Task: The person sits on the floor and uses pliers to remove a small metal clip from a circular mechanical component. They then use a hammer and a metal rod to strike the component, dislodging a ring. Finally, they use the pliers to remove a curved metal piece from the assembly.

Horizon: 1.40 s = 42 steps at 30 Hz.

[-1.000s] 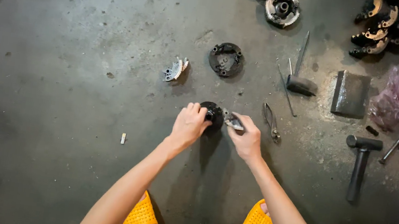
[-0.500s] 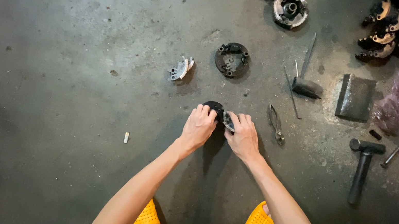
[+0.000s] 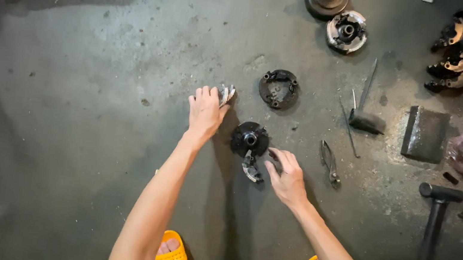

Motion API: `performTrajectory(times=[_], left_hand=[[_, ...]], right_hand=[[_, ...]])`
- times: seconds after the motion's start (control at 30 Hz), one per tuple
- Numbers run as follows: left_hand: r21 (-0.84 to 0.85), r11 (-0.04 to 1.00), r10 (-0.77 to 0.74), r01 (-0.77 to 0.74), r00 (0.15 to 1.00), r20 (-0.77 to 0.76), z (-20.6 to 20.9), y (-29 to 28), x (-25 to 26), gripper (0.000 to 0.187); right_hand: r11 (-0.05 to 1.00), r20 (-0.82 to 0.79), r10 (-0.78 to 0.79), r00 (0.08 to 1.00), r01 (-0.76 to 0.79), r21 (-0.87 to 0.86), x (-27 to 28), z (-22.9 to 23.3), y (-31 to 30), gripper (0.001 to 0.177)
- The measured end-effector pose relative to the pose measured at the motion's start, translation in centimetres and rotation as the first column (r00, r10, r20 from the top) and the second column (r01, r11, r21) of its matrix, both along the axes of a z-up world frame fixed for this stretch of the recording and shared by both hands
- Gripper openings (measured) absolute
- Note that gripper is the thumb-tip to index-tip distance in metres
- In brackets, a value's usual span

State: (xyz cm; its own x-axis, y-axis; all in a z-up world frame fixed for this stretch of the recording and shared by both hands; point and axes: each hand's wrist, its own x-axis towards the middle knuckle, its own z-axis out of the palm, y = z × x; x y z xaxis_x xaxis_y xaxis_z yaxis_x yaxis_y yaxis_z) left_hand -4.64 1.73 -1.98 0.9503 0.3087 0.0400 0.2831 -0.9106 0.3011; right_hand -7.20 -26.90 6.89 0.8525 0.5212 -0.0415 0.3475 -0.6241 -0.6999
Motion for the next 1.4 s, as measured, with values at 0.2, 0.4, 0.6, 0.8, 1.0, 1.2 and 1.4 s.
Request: performTrajectory(times=[0.2,0.4,0.6,0.8,1.0,1.2,1.4], left_hand=[[-0.486,0.865,0.101,0.125,0.906,0.412,7.9,-4.5,-0.2,0.061],[-0.602,0.718,-0.047,0.35,0.887,0.459,12.4,-12.7,-2.8,0.055],[-0.491,0.752,-0.215,0.439,0.868,0.447,11.6,-9.3,-4.3,0.049],[-0.149,0.957,-0.224,0.248,0.961,0.161,4.7,-7.9,-6.4,0.041],[0.003,0.974,-0.225,0.226,0.972,0.063,3.1,-11.0,-5.1,0.043],[0.04,0.959,-0.284,0.282,0.954,0.094,3.5,-10.7,-4.6,0.033],[-0.084,0.889,-0.438,0.45,0.89,0.128,5.0,-6.1,-3.4,0.05]], right_hand=[[0.918,-0.46,-0.301,0.835,0.385,0.098,0.5,2.2,1.4,0.02],[0.432,-0.943,-0.025,0.332,0.854,0.29,2.7,1.6,0.9,0.044],[0.44,-0.828,-0.203,0.522,0.804,0.399,4.4,4.0,-0.9,0.012],[0.991,0.119,-0.088,0.989,0.099,-0.094,3.9,-0.4,-0.3,0.044],[0.982,0.288,0.094,0.953,-0.041,-0.183,4.0,-4.4,1.0,0.039],[0.953,0.272,0.183,0.945,-0.103,-0.285,5.1,-4.9,1.5,0.041],[0.916,0.189,0.239,0.952,-0.157,-0.368,-0.6,-3.2,1.6,0.048]])
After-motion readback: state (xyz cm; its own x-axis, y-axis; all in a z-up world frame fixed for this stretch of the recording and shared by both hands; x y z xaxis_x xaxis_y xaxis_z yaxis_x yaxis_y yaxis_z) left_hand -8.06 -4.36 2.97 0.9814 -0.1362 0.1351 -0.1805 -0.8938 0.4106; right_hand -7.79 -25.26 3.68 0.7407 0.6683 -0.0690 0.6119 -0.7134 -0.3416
